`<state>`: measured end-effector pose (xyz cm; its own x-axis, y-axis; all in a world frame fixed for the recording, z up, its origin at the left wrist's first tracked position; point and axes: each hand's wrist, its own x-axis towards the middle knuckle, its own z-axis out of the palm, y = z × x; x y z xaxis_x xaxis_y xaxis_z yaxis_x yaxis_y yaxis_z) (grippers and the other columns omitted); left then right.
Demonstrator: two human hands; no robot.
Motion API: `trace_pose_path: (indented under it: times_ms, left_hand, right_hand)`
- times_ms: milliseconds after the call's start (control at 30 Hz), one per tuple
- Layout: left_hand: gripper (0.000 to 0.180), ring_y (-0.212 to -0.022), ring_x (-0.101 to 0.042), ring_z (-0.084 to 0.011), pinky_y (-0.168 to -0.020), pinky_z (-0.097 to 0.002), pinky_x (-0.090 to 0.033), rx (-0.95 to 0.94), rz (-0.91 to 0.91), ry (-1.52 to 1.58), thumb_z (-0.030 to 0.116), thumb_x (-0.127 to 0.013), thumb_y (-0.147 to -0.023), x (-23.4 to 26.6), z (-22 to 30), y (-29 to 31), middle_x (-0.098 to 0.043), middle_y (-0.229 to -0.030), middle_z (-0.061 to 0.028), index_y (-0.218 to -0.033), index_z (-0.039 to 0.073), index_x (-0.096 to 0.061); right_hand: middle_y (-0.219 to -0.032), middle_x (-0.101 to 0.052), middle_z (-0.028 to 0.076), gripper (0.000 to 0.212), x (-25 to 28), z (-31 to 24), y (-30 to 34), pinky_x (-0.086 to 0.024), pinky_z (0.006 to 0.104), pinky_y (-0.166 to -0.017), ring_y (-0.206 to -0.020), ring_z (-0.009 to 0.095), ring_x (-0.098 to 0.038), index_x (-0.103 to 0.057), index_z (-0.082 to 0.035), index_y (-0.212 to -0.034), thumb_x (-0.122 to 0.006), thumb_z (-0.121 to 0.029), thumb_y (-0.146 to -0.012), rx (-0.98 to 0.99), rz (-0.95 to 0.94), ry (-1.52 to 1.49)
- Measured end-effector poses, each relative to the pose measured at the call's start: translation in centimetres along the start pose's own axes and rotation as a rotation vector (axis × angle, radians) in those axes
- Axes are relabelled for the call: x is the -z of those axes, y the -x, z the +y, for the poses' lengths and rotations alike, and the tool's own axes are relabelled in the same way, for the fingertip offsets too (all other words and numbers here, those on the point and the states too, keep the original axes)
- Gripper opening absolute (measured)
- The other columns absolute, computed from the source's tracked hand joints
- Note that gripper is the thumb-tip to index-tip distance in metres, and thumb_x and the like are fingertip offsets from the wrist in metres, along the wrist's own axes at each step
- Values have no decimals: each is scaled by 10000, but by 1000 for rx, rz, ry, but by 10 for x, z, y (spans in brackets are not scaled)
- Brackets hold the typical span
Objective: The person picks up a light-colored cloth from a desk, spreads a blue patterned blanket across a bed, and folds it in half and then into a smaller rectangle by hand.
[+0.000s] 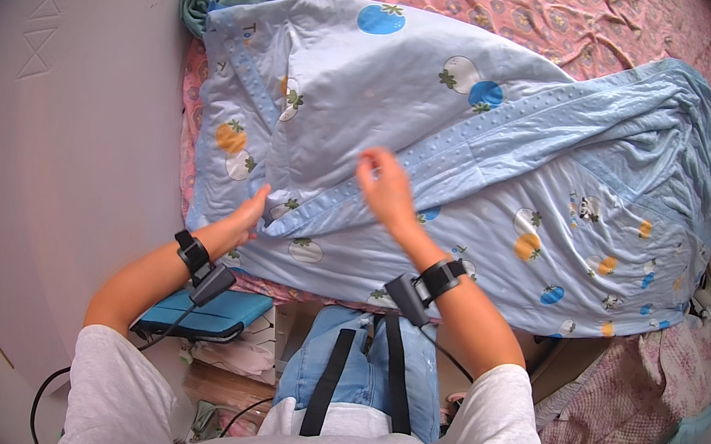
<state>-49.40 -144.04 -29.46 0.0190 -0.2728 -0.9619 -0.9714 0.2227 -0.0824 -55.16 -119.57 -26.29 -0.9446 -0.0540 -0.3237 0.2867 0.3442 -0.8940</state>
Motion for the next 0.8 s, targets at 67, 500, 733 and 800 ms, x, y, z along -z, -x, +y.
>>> trace_pose_path:
  times_ms: [67, 500, 733, 800]
  left_hand:
    - [694, -978, -326, -273, -730, -400, -315, 76, 84, 76, 539, -362, -662, -21, 13, 11, -277, -1138, -136, -1133, 43, -246]
    - [270, -649, -423, -170, -601, -347, -386, 202, 90, 904, 306, -558, -641, -37, -25, -50, -419, -744, -48, -803, 112, -463]
    - [332, -773, -420, -160, -666, -310, -341, 112, -147, 1076, 344, -542, -632, -45, -35, -48, -449, -843, -8, -868, 139, -430]
    - [333, -777, -426, -154, -657, -289, -351, -235, -283, 1098, 347, -530, -642, -30, -78, -80, -464, -831, -11, -879, 136, -427]
  right_hand:
    - [-685, -497, 112, 143, 53, 39, -32, -382, 286, -567, -631, 209, -486, -453, -17, -771, -450, -143, -704, -3, 348, 221]
    - [-703, -453, 91, 425, 183, 168, -121, -401, 321, -505, -606, 183, -444, -454, 18, -822, -486, -359, -630, -913, 615, 10]
    - [-782, -488, 60, 202, 231, 192, -31, -419, 282, -591, -672, 166, -486, -422, -44, -854, -399, -176, -703, -491, 710, -876]
    - [-913, -480, 77, 261, 232, 174, 6, -373, 307, -743, -834, 196, -461, -416, -50, -942, -342, -196, -738, -627, 681, -1115]
